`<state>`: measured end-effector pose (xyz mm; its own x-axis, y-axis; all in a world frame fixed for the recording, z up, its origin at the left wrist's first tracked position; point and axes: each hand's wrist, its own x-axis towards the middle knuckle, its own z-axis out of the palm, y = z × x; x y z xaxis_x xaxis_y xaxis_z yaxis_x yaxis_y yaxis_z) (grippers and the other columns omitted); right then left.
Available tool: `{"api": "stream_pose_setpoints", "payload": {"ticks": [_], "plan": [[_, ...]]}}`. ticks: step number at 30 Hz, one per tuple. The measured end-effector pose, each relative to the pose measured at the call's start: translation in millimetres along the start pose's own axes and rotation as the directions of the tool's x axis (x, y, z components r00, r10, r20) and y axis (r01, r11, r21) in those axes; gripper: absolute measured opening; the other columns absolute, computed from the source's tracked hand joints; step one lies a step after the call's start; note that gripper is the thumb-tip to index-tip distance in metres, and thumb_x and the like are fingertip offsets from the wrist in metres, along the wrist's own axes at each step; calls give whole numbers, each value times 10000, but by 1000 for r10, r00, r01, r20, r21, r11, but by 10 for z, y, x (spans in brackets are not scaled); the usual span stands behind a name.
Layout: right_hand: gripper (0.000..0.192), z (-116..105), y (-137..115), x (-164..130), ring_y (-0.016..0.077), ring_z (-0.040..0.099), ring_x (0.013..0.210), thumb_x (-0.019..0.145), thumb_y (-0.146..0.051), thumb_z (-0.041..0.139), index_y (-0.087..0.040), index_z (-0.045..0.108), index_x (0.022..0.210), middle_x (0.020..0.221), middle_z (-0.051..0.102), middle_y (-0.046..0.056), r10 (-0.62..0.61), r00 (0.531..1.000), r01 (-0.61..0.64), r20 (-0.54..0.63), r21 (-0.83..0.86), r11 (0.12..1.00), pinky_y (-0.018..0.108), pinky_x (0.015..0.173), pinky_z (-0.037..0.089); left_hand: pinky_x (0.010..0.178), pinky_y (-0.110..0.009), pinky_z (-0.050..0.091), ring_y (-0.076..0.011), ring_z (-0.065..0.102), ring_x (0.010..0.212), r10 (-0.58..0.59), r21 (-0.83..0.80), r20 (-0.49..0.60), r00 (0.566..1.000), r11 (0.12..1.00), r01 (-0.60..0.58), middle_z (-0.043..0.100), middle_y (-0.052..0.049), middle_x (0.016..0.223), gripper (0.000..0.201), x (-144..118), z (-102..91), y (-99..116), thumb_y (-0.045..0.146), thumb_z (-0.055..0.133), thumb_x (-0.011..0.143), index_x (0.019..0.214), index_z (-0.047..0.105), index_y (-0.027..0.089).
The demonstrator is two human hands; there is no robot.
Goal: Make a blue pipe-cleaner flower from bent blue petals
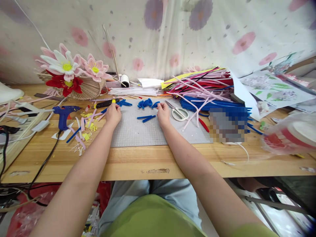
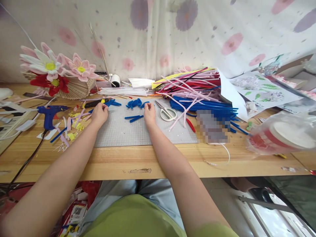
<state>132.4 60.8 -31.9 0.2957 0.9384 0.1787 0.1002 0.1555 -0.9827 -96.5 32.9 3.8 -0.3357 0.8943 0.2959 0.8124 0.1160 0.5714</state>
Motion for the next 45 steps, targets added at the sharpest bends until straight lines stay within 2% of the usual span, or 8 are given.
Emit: {"api": "stream_pose_setpoints", "payload": {"ticks": [5, 10, 15, 19, 22, 30, 37, 45], "plan": [[130, 1, -132, -102, 129, 528, 728, 784, -311, 476, -189, 519, 783, 761, 584, 18, -51, 998, 53, 49, -46, 998, 259, 701, 420, 693, -261, 456, -104, 569, 662, -196, -687, 228, 954, 662, 300, 577, -6, 720, 27, -306, 14, 259, 186, 508, 795, 809, 503, 165], [269, 14, -283, -257, 79, 469, 525, 772, -416, 516, -178, 556, 892, 762, 620, 9, -31, 925, 3, 379, 76, 997, 210, 480, 378, 635, -236, 464, -79, 553, 601, 34, -794, 546, 837, 341, 504, 569, 19, 658, 157, -552, -30, 451, 173, 637, 709, 831, 542, 151], [468, 61, -329, -360, 31, 408, 403, 690, -412, 627, -181, 525, 1084, 784, 646, 1, -1, 762, -112, 648, 134, 985, 180, 375, 298, 617, -243, 459, -96, 555, 634, 75, -771, 516, 853, 474, 425, 588, 6, 715, 145, -556, 57, 376, 204, 622, 714, 843, 580, 152], [406, 76, -271, -334, 36, 474, 450, 696, -397, 625, -169, 555, 1024, 732, 626, 2, 3, 809, -95, 588, 126, 987, 162, 410, 329, 746, -304, 457, -157, 577, 770, -40, -546, 110, 993, 832, 94, 603, -27, 770, 104, -388, 81, 164, 216, 556, 755, 829, 608, 165], [345, 63, -243, -297, 46, 500, 468, 719, -381, 597, -156, 568, 979, 692, 602, 0, 6, 845, -76, 535, 109, 991, 165, 432, 354, 970, -392, 353, -245, 488, 1091, 25, -207, -160, 987, 977, -59, 575, -108, 1070, 148, -245, 27, -46, 200, 607, 719, 857, 644, 161], [230, 46, -305, -314, 31, 462, 446, 738, -265, 551, -139, 575, 930, 672, 587, -5, 45, 856, -89, 515, 62, 994, 164, 437, 370, 999, -570, 193, -355, 402, 1161, 57, 27, -82, 995, 998, -55, 558, -166, 1118, 179, -84, 4, -371, 207, 588, 758, 864, 634, 70], [199, 73, -275, -296, 34, 453, 436, 737, -235, 528, -143, 580, 907, 646, 576, -16, 50, 875, -87, 482, 54, 995, 166, 431, 359, 1032, -435, 247, -245, 461, 1124, 87, -65, -347, 934, 991, -116, 582, -126, 1140, 230, -158, -111, -285, 138, 505, 768, 972, 611, 134], [175, 67, -252, -292, 38, 467, 450, 743, -227, 521, -142, 586, 881, 646, 573, -15, 35, 870, -71, 492, 53, 996, 169, 442, 365, 918, -390, 374, -234, 548, 969, -10, -114, -345, 939, 993, -31, 661, -100, 967, 280, -172, -157, -329, 103, 426, 770, 883, 676, 157]]}}
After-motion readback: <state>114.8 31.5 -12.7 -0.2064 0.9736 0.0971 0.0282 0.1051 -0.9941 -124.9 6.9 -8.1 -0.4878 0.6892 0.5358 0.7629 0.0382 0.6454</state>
